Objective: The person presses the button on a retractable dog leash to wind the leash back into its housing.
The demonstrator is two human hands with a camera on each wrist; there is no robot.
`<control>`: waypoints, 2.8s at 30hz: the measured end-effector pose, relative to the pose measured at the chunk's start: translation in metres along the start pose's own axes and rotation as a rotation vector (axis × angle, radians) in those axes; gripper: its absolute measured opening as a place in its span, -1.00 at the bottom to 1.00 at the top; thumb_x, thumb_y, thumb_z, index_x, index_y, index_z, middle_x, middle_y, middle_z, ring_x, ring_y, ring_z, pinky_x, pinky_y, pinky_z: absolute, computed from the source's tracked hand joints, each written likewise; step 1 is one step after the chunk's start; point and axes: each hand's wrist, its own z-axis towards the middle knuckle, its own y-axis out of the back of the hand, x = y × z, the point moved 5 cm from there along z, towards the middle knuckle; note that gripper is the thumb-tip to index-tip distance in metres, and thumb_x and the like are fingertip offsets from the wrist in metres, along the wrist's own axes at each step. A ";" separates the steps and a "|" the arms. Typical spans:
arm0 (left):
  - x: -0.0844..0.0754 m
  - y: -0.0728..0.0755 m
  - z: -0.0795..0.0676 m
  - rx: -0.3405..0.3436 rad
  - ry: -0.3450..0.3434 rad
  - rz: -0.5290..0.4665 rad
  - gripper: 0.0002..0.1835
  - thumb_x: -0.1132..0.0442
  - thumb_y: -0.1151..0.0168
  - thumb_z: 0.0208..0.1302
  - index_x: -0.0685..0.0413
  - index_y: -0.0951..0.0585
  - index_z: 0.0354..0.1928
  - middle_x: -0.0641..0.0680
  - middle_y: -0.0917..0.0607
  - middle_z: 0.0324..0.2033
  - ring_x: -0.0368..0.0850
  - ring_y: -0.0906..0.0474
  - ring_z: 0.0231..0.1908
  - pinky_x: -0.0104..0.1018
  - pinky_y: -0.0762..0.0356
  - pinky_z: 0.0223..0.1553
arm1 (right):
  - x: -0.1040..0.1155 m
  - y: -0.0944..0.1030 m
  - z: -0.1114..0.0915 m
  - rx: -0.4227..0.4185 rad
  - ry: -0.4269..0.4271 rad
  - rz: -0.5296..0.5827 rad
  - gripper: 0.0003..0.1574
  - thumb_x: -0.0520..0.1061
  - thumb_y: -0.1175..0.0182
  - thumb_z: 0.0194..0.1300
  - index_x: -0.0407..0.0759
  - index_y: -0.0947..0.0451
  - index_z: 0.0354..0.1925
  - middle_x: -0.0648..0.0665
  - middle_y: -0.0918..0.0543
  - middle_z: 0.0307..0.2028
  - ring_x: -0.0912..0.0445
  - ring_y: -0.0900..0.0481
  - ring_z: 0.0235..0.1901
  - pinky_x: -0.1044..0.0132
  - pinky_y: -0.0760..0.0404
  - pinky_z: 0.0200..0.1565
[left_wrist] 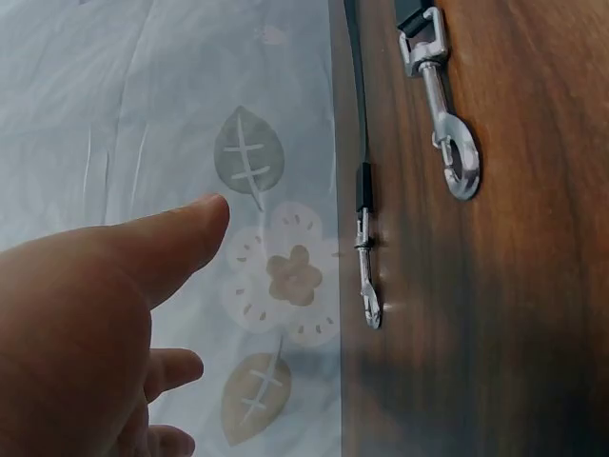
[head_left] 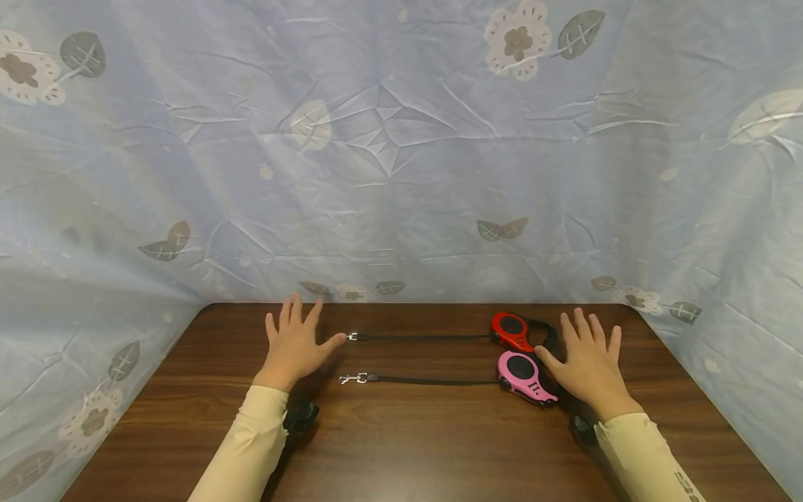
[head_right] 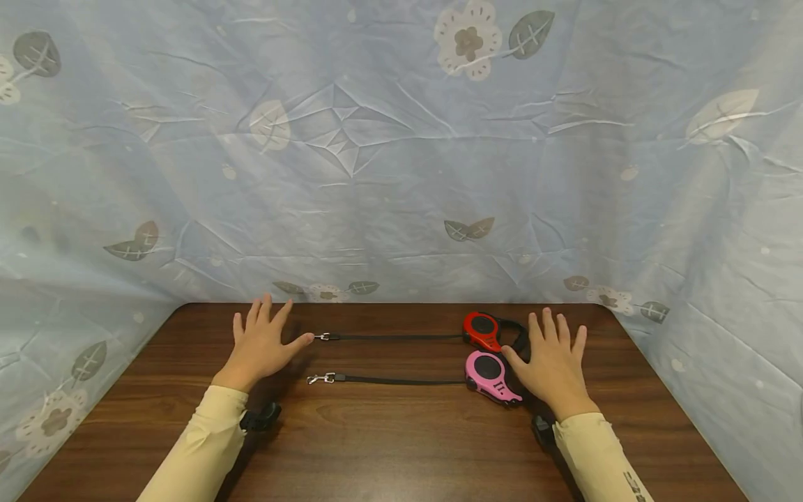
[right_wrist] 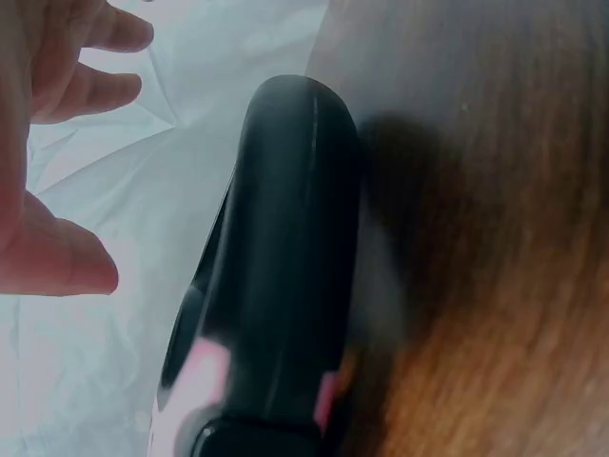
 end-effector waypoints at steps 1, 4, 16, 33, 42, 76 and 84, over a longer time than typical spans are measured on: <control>0.000 0.000 0.000 0.002 -0.002 0.001 0.00 -0.35 -0.17 0.40 0.13 -0.11 0.62 0.48 0.14 0.57 0.46 0.32 0.56 0.54 0.49 0.39 | 0.000 0.000 0.000 0.000 0.001 0.000 0.16 0.37 -0.14 0.44 -0.46 -0.09 0.53 -0.59 -0.01 0.52 -0.51 0.15 0.50 -0.43 0.60 0.39; -0.001 0.000 -0.001 0.006 -0.006 -0.004 0.00 -0.34 -0.19 0.40 0.14 -0.13 0.61 0.48 0.10 0.57 0.46 0.30 0.56 0.55 0.45 0.39 | 0.000 -0.001 0.000 -0.003 0.007 0.003 0.15 0.36 -0.15 0.44 -0.46 -0.10 0.53 -0.58 -0.03 0.52 -0.51 0.12 0.49 -0.43 0.59 0.39; -0.011 0.004 -0.003 0.020 -0.046 -0.034 -0.12 -0.14 -0.33 0.39 0.21 -0.27 0.54 0.49 -0.22 0.47 0.54 -0.09 0.45 0.49 -0.21 0.31 | 0.007 0.002 0.001 -0.029 0.059 0.037 -0.12 0.24 -0.26 0.41 -0.43 -0.42 0.33 -0.58 -0.30 0.38 -0.46 -0.18 0.40 -0.47 0.17 0.42; -0.032 -0.007 -0.007 0.316 -0.150 -0.089 -0.60 0.12 -0.51 0.25 0.05 -0.69 0.09 0.07 -0.73 0.00 0.07 -0.63 0.06 0.08 -0.56 0.14 | 0.012 -0.002 -0.002 0.095 0.085 0.013 -0.54 0.11 -0.29 0.41 -0.27 -0.68 -0.03 -0.22 -0.66 -0.12 -0.24 -0.64 -0.09 -0.26 -0.59 -0.07; -0.036 -0.017 -0.012 0.422 -0.183 -0.112 -0.76 0.20 -0.57 0.17 -0.03 -0.67 -0.19 -0.07 -0.67 -0.30 -0.17 -0.55 -0.27 -0.12 -0.56 -0.11 | 0.014 -0.002 -0.002 0.111 0.085 0.015 -0.76 0.06 -0.33 0.37 -0.07 -0.66 -0.30 -0.01 -0.54 -0.35 0.09 -0.46 -0.41 0.08 -0.50 -0.36; -0.033 -0.029 -0.015 0.447 -0.171 -0.087 -0.78 0.30 -0.52 0.20 -0.05 -0.58 -0.35 -0.10 -0.59 -0.41 -0.18 -0.48 -0.37 -0.18 -0.51 -0.25 | 0.016 -0.009 -0.004 0.170 0.090 0.022 -0.62 0.03 -0.32 0.37 0.00 -0.43 -0.51 0.00 -0.38 -0.47 0.13 -0.32 -0.52 0.22 -0.27 -0.49; -0.034 -0.028 -0.015 0.451 -0.160 -0.089 -0.78 0.31 -0.51 0.21 -0.04 -0.58 -0.35 -0.09 -0.59 -0.42 -0.17 -0.49 -0.37 -0.18 -0.51 -0.25 | 0.017 -0.009 -0.004 0.158 0.111 0.024 -0.64 0.01 -0.33 0.36 -0.01 -0.45 -0.51 0.00 -0.38 -0.48 0.13 -0.32 -0.51 0.21 -0.29 -0.47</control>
